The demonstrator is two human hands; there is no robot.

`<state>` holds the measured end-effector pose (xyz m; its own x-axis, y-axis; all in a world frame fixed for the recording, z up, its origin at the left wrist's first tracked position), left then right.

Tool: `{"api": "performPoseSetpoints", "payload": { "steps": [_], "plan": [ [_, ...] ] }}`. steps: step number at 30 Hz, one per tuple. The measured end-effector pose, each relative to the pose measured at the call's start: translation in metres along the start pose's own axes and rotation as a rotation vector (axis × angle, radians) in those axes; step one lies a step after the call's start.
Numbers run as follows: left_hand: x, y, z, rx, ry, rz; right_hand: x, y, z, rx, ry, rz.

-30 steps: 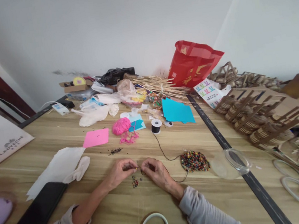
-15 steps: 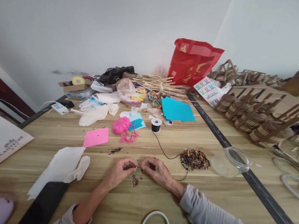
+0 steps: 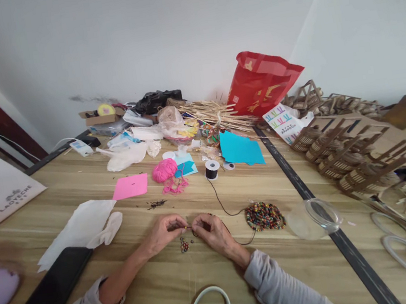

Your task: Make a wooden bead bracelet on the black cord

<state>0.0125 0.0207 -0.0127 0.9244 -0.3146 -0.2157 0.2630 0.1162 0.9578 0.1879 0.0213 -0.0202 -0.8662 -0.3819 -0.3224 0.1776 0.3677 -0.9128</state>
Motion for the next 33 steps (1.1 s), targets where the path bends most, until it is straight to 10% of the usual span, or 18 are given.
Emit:
{"api": "performPoseSetpoints", "payload": {
  "steps": [33],
  "plan": [
    [-0.0004, -0.0018, 0.0002, 0.020, 0.003, -0.007, 0.0008, 0.0011, 0.0003, 0.004, 0.018, 0.020]
  ]
}}
Point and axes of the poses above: each hand's wrist, its own z-axis away from the middle knuckle, its own x-axis out of the palm, y = z × x, the point moved 2 cm from there along -z, towards the middle knuckle, and after that the axes turned 9 degrees about -x, right-handed, at the moved point
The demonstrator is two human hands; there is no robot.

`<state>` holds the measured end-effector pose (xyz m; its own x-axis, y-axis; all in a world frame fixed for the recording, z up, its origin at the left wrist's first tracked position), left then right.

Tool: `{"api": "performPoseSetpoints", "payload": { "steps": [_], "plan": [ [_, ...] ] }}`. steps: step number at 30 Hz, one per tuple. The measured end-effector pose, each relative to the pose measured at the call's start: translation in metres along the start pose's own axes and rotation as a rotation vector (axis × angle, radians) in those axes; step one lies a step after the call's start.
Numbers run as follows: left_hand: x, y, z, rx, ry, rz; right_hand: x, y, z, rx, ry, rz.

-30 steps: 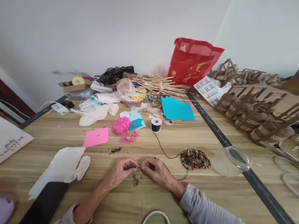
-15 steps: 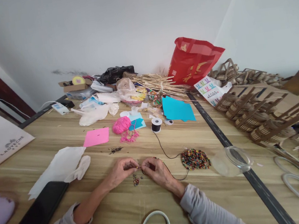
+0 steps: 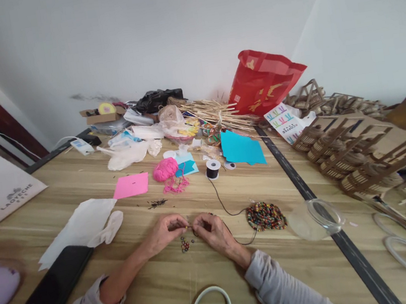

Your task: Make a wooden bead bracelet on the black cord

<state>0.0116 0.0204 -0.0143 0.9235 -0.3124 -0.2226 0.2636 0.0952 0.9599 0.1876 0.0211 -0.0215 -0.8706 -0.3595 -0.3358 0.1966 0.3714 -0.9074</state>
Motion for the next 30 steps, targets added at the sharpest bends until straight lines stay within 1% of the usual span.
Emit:
{"api": "performPoseSetpoints", "payload": {
  "steps": [11, 16, 23, 30],
  "plan": [
    [0.000, 0.002, 0.001, 0.004, -0.002, -0.032, 0.001, -0.003, 0.000, -0.019, -0.002, 0.016],
    [0.000, 0.000, 0.000, 0.012, 0.000, -0.048, 0.000, -0.003, 0.000, -0.020, -0.024, 0.034],
    [0.001, -0.002, -0.001, 0.014, -0.013, -0.040, 0.001, -0.001, -0.001, -0.018, -0.027, 0.049],
    [0.001, -0.008, -0.002, 0.044, -0.002, -0.080, 0.001, 0.000, 0.000, -0.024, -0.022, 0.043]
  ]
}}
Point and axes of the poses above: each hand's wrist, its own z-axis away from the middle knuckle, its own x-axis out of the palm, y = z × x, the point moved 2 cm from there along -z, towards the middle knuckle, and after that the axes turned 9 degrees about -x, right-handed, at the moved point
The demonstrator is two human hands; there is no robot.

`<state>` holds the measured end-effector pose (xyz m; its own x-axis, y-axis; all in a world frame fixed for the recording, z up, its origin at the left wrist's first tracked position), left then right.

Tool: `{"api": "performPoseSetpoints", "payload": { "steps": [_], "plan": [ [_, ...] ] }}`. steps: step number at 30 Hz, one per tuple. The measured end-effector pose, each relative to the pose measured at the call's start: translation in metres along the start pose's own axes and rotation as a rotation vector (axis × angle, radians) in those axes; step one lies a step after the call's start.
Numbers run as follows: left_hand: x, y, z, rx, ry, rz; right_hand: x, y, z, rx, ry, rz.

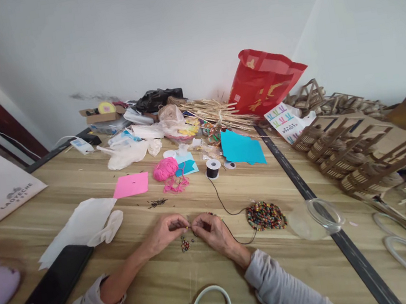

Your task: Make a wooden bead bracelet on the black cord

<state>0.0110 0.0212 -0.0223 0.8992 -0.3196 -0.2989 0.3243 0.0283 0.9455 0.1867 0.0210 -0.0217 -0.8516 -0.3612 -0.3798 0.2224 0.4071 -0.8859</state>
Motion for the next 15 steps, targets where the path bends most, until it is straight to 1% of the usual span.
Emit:
{"api": "performPoseSetpoints", "payload": {
  "steps": [8, 15],
  "plan": [
    [0.0000, 0.0000, 0.0009, 0.006, 0.001, -0.026, 0.0019, 0.0066, 0.0009, 0.031, -0.009, -0.119],
    [0.0012, -0.0001, 0.0007, 0.016, -0.014, -0.009, 0.0012, 0.0048, 0.0007, 0.020, -0.001, -0.071]
  ]
}}
Point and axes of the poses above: each hand's wrist, its own z-axis away from the middle knuckle, its own x-axis out of the palm, y = z × x, the point moved 2 cm from there along -z, towards the middle knuckle, and after that the axes turned 9 degrees about -x, right-handed, at the moved point
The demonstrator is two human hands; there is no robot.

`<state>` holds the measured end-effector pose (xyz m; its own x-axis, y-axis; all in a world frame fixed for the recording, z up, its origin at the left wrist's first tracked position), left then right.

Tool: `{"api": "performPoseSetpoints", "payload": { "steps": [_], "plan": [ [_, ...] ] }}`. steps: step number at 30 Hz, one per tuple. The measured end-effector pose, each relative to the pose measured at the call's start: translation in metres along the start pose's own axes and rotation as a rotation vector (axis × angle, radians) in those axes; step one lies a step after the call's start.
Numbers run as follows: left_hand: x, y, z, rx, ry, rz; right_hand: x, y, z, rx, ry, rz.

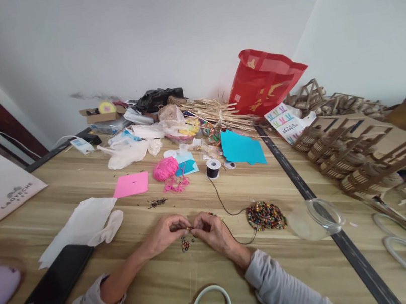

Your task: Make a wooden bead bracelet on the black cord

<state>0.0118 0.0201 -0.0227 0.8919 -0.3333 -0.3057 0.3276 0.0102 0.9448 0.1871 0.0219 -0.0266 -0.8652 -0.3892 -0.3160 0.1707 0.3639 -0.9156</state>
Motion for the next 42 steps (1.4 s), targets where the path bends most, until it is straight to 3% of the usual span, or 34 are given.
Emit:
{"api": "performPoseSetpoints", "payload": {
  "steps": [23, 42],
  "plan": [
    [-0.002, 0.008, 0.003, -0.036, 0.027, -0.011, 0.000, 0.000, 0.001, 0.011, -0.016, 0.018],
    [-0.003, 0.007, 0.000, -0.092, 0.002, 0.153, -0.001, -0.003, 0.001, 0.028, -0.004, 0.011]
  ]
}}
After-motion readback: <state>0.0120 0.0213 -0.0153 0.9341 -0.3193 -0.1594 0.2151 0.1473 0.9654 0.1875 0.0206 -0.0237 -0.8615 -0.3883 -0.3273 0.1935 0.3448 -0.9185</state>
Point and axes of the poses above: each hand's wrist, its own z-axis away from the middle knuckle, its own x-axis out of the palm, y = z × x, the point moved 2 cm from there along -z, towards the middle knuckle, and after that the axes turned 9 degrees about -x, right-handed, at the moved point
